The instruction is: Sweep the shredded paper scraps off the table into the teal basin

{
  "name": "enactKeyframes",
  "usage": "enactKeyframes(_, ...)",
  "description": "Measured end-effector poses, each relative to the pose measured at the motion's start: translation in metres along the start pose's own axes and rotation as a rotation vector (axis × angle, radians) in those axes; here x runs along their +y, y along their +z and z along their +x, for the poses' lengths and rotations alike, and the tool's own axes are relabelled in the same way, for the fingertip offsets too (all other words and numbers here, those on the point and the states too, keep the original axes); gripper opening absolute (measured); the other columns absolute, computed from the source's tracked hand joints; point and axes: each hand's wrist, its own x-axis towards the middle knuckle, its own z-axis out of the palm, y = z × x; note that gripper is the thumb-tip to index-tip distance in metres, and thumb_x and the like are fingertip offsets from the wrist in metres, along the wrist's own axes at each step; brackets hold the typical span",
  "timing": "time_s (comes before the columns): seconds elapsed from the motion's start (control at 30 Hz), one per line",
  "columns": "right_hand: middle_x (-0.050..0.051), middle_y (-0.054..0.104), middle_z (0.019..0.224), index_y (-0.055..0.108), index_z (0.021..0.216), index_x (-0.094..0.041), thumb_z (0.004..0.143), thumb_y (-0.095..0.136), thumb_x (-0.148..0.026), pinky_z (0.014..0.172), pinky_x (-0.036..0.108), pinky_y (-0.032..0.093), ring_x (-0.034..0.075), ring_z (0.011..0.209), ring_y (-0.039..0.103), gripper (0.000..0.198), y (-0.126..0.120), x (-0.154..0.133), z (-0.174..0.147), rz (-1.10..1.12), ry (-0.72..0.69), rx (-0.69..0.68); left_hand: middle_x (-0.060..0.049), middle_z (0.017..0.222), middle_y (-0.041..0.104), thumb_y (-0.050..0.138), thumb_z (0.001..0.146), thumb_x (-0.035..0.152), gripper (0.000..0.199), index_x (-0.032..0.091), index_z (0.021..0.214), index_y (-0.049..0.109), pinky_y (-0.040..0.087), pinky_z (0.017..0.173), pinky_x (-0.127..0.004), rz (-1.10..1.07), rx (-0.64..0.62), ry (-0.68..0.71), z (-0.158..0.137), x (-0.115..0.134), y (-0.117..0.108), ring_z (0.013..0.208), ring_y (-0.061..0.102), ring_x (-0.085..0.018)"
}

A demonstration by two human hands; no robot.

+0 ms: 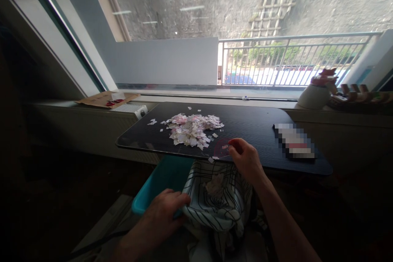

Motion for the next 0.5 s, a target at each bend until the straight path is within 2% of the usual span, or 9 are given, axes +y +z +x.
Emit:
enactKeyframes(0.17,0.006,0.070,0.077,0.065,0.090,-0.016,0.076,0.056,-0.039,0.066,0.031,0.050,0.019,0.070,0.064,0.028,0.000,0.003,-0.001,0.058,0.011,0.018,0.001,0.085,0.062,0.059,0.078,0.012,0.019,0.022,0.093,0.055,0.035,0.078,-0.032,-0.013,0.011,0.001,0.000,-0.001,0.001,0.080,0.056,-0.018)
enactKeyframes(0.37,0.005,0.071,0.080,0.065,0.087,-0.018,0.075,0.056,-0.035,0.069,0.031,0.049,0.019,0.074,0.065,0.022,-0.003,0.001,-0.001,0.025,0.027,-0.001,0.001,0.085,0.062,0.061,0.077,0.012,0.019,0.021,0.092,0.055,0.035,0.078,-0.032,-0.012,-0.002,-0.005,0.001,0.000,0.000,0.079,0.056,-0.018)
enactKeyframes(0.5,0.005,0.070,0.080,0.065,0.091,-0.017,0.076,0.055,-0.039,0.067,0.031,0.049,0.018,0.070,0.064,0.028,0.010,-0.003,0.010,0.039,-0.024,0.057,0.002,0.085,0.062,0.060,0.077,0.012,0.019,0.022,0.092,0.055,0.035,0.077,-0.032,-0.020,0.011,0.007,0.001,0.000,0.001,0.079,0.056,-0.018)
